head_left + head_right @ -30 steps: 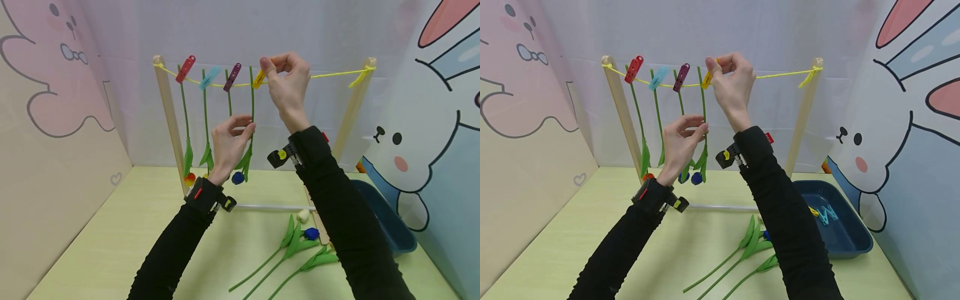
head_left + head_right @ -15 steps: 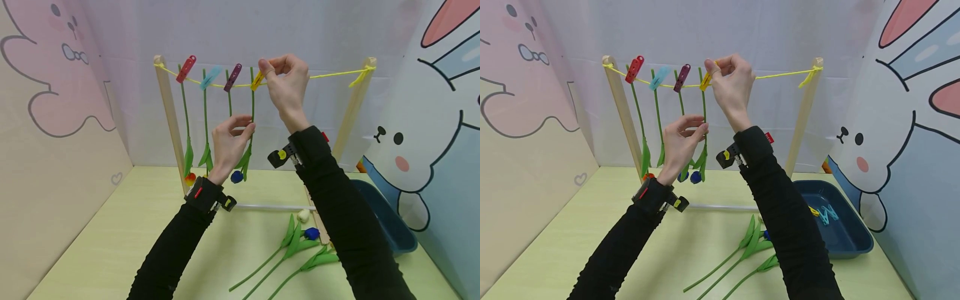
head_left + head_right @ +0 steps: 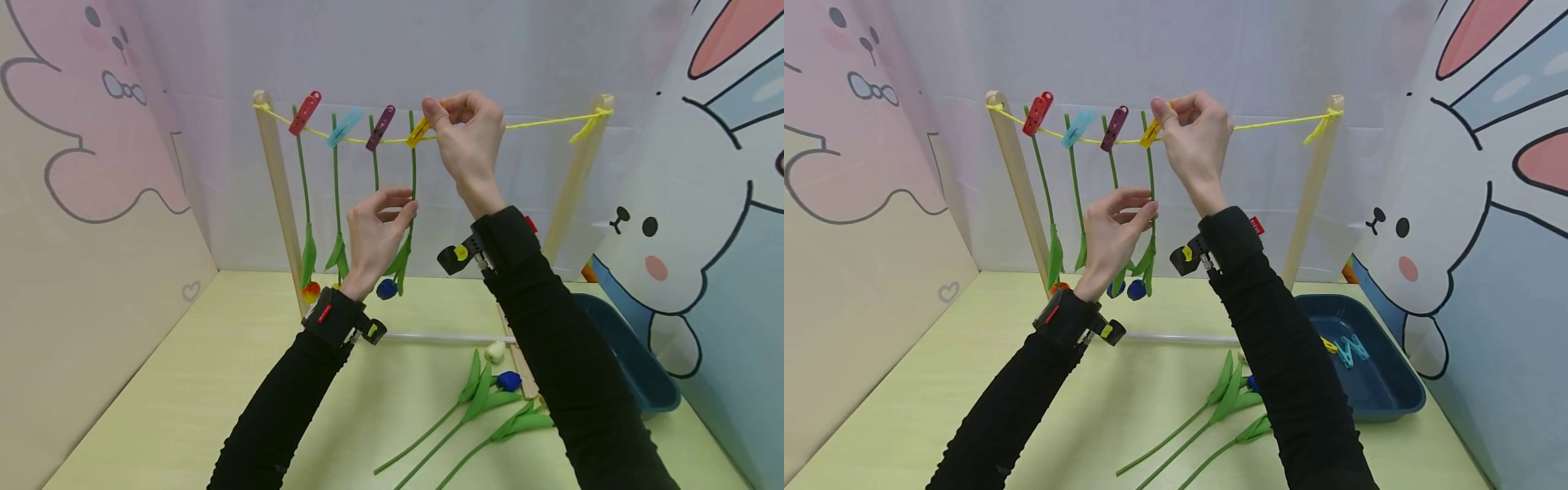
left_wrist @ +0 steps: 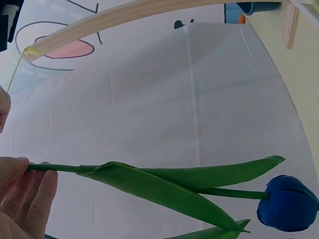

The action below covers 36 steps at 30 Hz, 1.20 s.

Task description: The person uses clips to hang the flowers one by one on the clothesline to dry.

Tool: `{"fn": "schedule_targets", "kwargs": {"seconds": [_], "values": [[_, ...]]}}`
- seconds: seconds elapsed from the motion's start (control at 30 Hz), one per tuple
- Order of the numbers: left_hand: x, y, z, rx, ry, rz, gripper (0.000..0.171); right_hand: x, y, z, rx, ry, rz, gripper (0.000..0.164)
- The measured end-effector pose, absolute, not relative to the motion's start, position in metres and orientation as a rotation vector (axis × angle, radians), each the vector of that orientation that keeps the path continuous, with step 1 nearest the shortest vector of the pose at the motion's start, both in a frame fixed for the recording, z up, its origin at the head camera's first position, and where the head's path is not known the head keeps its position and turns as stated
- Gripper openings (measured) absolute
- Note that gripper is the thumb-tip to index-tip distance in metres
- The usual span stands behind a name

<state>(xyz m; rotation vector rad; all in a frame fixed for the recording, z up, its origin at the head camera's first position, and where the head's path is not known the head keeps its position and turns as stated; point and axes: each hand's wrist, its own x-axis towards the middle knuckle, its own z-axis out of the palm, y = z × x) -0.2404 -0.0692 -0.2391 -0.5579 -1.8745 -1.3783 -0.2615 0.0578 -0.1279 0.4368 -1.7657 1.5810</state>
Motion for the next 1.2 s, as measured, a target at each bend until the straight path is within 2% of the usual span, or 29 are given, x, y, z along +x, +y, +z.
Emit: {"fn": "schedule_targets", "kwargs": {"seconds": [0.9,1.2], "values": [[-0.238,-0.067,-0.240,-0.543,-1.895,-1.373,0.023,-0.252,0.066,-0.130,0.500,-1.889,1.552,0.031],[-0.230,-0.072,-0.251,-0.551,-1.945,-1.345,0.029,-0.245,0.079,-0.138,0.590,-1.910,1.574,0.040]]}}
